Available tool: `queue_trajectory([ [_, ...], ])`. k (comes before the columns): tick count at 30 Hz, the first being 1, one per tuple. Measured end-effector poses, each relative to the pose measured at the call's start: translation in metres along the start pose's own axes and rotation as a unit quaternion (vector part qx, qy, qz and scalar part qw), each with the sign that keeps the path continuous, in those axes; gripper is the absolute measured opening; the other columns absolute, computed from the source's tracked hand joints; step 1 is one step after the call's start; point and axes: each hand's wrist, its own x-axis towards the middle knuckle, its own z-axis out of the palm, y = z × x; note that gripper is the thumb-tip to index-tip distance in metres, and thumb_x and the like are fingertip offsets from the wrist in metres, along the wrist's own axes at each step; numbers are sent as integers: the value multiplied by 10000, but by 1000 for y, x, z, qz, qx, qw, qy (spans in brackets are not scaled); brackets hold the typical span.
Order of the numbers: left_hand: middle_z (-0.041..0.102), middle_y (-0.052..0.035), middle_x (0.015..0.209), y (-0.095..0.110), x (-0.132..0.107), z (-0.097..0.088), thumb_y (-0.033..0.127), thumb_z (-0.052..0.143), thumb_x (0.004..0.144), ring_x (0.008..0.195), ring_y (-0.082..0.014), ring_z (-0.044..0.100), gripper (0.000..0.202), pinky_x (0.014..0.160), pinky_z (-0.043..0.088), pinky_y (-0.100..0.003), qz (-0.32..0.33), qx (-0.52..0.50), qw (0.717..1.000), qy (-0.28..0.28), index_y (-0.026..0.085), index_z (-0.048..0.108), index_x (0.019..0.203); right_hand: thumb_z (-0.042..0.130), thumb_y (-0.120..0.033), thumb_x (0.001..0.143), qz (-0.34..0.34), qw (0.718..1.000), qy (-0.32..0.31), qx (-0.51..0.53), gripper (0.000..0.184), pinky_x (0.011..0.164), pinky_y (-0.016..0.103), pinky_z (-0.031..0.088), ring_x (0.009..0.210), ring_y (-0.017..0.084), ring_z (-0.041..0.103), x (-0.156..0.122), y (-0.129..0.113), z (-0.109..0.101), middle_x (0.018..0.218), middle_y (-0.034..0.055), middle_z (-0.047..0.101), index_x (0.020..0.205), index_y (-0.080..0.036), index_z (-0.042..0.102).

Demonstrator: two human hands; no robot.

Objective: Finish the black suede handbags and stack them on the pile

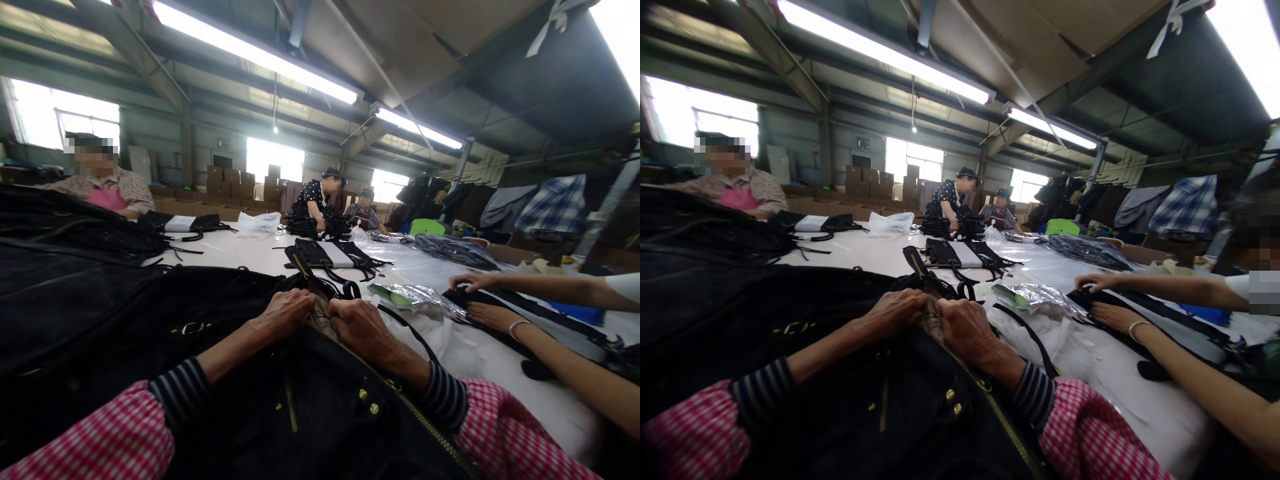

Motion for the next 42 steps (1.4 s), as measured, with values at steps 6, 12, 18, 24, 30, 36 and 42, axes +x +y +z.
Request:
queue_trajectory([
  [6, 670, -145, 1084, 0, 0, 6, 163, 469, 916, 1033, -303, 621, 179, 850, 482, -389, -9, -37, 999, 19, 149, 629, 995, 513, -178, 913, -2, 1000, -2, 14, 143, 647, 283, 284, 764, 173, 653, 0, 0, 1, 810, 34, 716, 885, -203, 651],
  [12, 694, -50, 939, -10, 2, -2, 301, 493, 899, 903, -217, 645, 189, 758, 479, -304, -41, -155, 986, 38, 176, 633, 919, 530, -174, 886, 22, 997, 23, 64, 160, 647, 274, 310, 732, 171, 632, -2, 1, 0, 784, 27, 705, 937, -209, 677],
  [18, 721, -65, 878, -11, 2, -14, 303, 611, 796, 733, -134, 601, 179, 667, 449, -244, -5, -551, 834, 45, 126, 632, 816, 619, -236, 819, 92, 899, 0, 428, 90, 521, 238, 344, 522, 125, 528, 5, 2, 6, 606, -31, 617, 888, -178, 628],
  [24, 685, -36, 715, -13, 2, -11, 353, 759, 734, 671, -131, 609, 274, 671, 452, -246, -22, -628, 778, 8, 99, 704, 822, 805, -264, 695, 83, 749, -39, 656, 265, 503, 214, 380, 576, 107, 573, 7, 6, 16, 761, 11, 709, 893, -153, 668],
  [30, 741, -69, 767, -16, 4, -4, 310, 841, 654, 681, -137, 643, 319, 690, 477, -242, -30, -661, 748, 47, 85, 763, 866, 839, -236, 699, 41, 745, 2, 665, 355, 788, 286, 528, 994, 214, 693, 3, 6, 15, 1061, 62, 749, 1027, -190, 709],
  [36, 733, -43, 694, -10, 4, -1, 277, 858, 658, 610, -158, 673, 435, 633, 497, -256, -40, -667, 738, 98, 109, 704, 1028, 735, -400, 824, 46, 786, 96, 609, 242, 463, 233, 425, 624, 156, 646, 7, 3, 19, 795, 46, 728, 894, -170, 709],
  [42, 721, -70, 693, -7, 3, -2, 361, 811, 696, 612, -156, 654, 300, 645, 513, -275, -25, -652, 752, 94, 86, 736, 788, 697, -339, 849, 26, 856, 157, 492, 183, 611, 262, 436, 674, 136, 567, 12, 1, 10, 732, 12, 662, 788, -169, 716],
])
